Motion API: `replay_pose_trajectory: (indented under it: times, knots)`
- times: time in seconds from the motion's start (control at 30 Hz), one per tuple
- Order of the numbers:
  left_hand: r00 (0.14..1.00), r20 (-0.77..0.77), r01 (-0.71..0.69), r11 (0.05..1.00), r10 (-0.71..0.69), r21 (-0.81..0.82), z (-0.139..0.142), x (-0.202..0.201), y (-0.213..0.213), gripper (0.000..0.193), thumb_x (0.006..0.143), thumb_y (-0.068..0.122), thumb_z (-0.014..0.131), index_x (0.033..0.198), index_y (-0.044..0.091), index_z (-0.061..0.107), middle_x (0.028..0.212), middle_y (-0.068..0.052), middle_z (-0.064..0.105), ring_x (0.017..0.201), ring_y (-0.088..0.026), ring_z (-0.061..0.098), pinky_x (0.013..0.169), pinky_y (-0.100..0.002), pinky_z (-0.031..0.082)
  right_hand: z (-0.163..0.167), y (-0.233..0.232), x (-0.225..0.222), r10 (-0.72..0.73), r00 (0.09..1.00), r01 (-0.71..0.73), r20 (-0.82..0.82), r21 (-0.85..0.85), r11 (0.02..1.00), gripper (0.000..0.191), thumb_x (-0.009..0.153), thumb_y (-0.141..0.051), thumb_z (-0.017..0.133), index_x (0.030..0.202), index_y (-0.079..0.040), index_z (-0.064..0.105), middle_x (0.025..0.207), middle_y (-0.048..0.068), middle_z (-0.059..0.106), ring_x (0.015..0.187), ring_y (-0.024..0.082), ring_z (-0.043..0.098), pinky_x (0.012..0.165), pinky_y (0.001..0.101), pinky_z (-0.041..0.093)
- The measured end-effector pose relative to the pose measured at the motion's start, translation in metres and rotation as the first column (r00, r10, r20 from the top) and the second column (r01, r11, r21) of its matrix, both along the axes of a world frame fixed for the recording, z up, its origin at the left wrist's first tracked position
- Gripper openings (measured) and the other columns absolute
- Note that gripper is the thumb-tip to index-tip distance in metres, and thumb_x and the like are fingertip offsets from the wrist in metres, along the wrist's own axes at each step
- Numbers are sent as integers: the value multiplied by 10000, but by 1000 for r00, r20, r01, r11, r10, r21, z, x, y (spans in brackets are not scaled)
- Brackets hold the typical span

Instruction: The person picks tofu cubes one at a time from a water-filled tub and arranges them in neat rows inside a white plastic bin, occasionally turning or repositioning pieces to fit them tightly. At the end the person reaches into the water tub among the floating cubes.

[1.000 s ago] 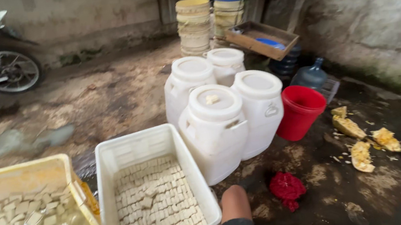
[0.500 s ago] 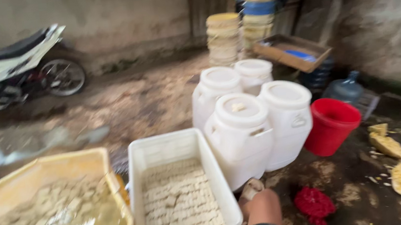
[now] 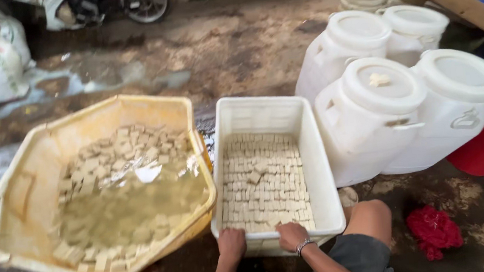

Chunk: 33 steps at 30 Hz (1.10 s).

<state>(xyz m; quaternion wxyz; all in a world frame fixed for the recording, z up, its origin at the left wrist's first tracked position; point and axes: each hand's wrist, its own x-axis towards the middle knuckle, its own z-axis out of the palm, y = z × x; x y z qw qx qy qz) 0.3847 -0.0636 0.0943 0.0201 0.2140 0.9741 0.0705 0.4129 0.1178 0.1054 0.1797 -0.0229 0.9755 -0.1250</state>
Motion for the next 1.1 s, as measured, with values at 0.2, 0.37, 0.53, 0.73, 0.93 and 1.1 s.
replay_pose_trajectory:
  times: [0.2, 0.37, 0.53, 0.73, 0.93, 1.1]
  knots:
    - [999, 30, -14, 1000, 14, -6, 1, 0, -5, 177, 849, 147, 588, 820, 143, 763, 843, -129, 750, 873, -308, 713, 867, -457, 502, 6, -8, 2, -12, 1000, 11, -26, -14, 1000, 283, 849, -149, 534, 1011, -167, 764, 1013, 168, 744, 991, 361, 699, 910, 490, 542]
    - [999, 34, -15, 1000, 15, 17, -13, -5, -3, 172, 847, 146, 590, 820, 139, 760, 838, -138, 750, 856, -311, 723, 873, -453, 508, 8, -2, -4, 60, 998, -60, -13, -20, 998, 272, 818, -164, 559, 989, -160, 771, 1010, 148, 749, 1013, 354, 686, 905, 488, 542]
    - [994, 107, 8, 1000, -9, 12, -42, -19, -4, 142, 795, 192, 619, 819, 124, 741, 799, -145, 745, 796, -330, 728, 847, -488, 512, -27, 42, -36, 206, 959, -134, 192, -333, 933, 296, 912, -401, 677, 1064, -158, 751, 1025, 99, 740, 939, 281, 688, 833, 416, 538]
    - [903, 424, 72, 997, -75, 24, -74, -40, -14, 307, 771, 389, 640, 867, 120, 751, 844, -167, 734, 814, -368, 719, 805, -510, 565, -79, 118, -77, -227, 878, 472, 422, -678, 564, 220, 920, -192, 657, 939, 5, 753, 1061, 30, 729, 841, 156, 697, 726, 327, 570]
    - [813, 574, 23, 991, -94, 130, -84, -55, -14, 432, 717, 454, 736, 1002, 133, 782, 950, -204, 734, 871, -394, 689, 792, -530, 535, -103, 126, -106, -407, 826, 559, 390, -660, 501, 234, 940, -195, 609, 1119, -68, 689, 965, 28, 749, 895, 116, 715, 802, 285, 558]
    - [711, 687, -369, 752, -151, 547, -94, -21, -39, 228, 808, 215, 642, 877, 22, 744, 857, -180, 751, 813, -342, 726, 734, -464, 574, -101, 96, -83, 97, 912, 271, 397, -765, 585, 232, 942, -126, 552, 1027, -9, 733, 929, 54, 766, 869, 120, 725, 836, 265, 601]
